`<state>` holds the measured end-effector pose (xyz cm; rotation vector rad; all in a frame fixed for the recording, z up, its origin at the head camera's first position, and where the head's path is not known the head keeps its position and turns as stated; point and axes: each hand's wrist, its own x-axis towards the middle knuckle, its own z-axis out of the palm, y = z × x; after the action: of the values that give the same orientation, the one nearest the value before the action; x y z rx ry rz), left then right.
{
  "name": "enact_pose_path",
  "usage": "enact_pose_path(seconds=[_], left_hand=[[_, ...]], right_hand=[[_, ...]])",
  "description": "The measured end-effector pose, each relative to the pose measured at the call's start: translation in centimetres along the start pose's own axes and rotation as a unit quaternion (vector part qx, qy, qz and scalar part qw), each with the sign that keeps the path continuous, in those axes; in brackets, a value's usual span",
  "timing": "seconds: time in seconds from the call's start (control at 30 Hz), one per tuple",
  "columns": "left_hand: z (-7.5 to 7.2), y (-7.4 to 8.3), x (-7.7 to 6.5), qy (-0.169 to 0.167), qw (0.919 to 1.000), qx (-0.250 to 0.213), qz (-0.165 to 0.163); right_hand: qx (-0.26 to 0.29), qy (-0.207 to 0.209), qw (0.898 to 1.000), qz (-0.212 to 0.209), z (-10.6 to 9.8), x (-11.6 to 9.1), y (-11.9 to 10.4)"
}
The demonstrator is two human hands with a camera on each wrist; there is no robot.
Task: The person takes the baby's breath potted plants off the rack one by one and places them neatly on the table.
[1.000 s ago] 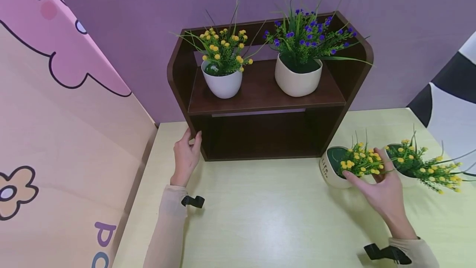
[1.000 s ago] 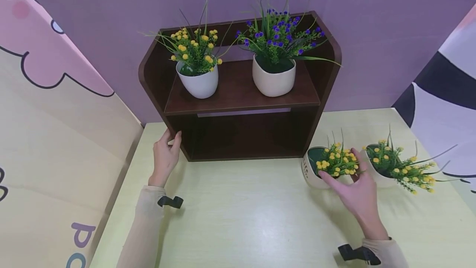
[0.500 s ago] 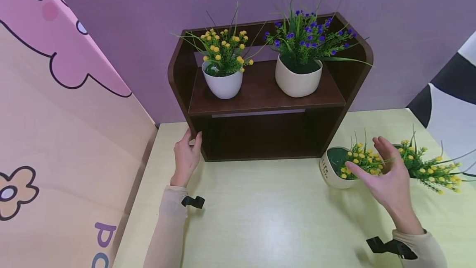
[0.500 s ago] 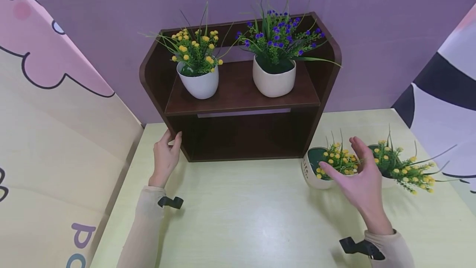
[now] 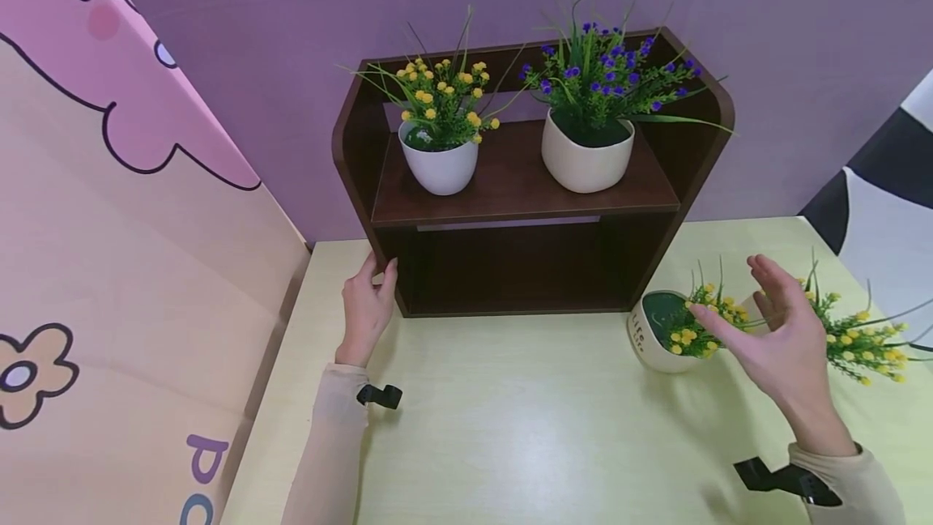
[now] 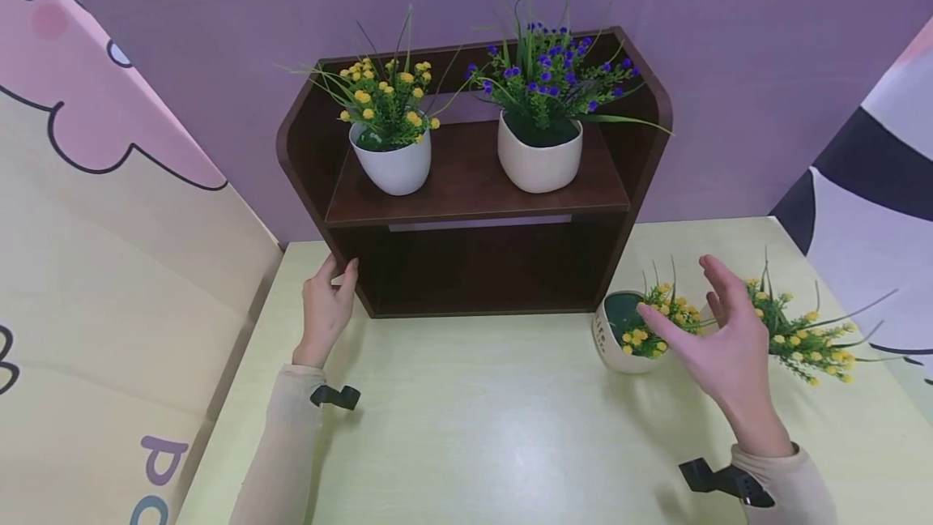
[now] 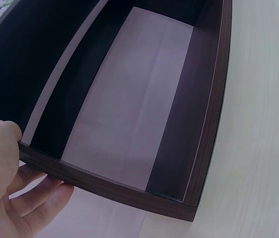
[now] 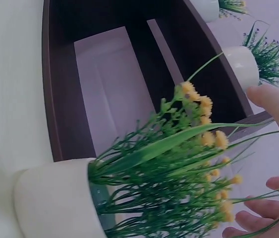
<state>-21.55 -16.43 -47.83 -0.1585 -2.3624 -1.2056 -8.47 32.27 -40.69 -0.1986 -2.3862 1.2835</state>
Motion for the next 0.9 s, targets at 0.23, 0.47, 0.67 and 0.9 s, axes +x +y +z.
enact_pose_path(seconds=[0.23, 0.47, 0.67, 0.9], left_hand=[[-0.1, -0.1, -0.1, -0.001, 1.0, 0.002, -0.002], [-0.2, -0.1, 0.0, -0.002, 1.0, 0.001, -0.001], [0.0, -0.1, 0.0, 0.001, 1.0, 0.001, 0.003], [0.0, 0.1, -0.1, 0.0, 1.0, 0.004, 0.002]], right_hand=[[-0.023, -0.01, 1.0, 0.001, -0.6, 0.5, -1.2], [-0.023, -0.01, 1.0, -0.014, -0.7, 1.3, -2.8], [-0.02, -0.016, 0.999, -0.039, -0.7, 1.8, -4.1], [-0.032, -0.022, 0.998, -0.05, -0.6, 2.0, -5.1]])
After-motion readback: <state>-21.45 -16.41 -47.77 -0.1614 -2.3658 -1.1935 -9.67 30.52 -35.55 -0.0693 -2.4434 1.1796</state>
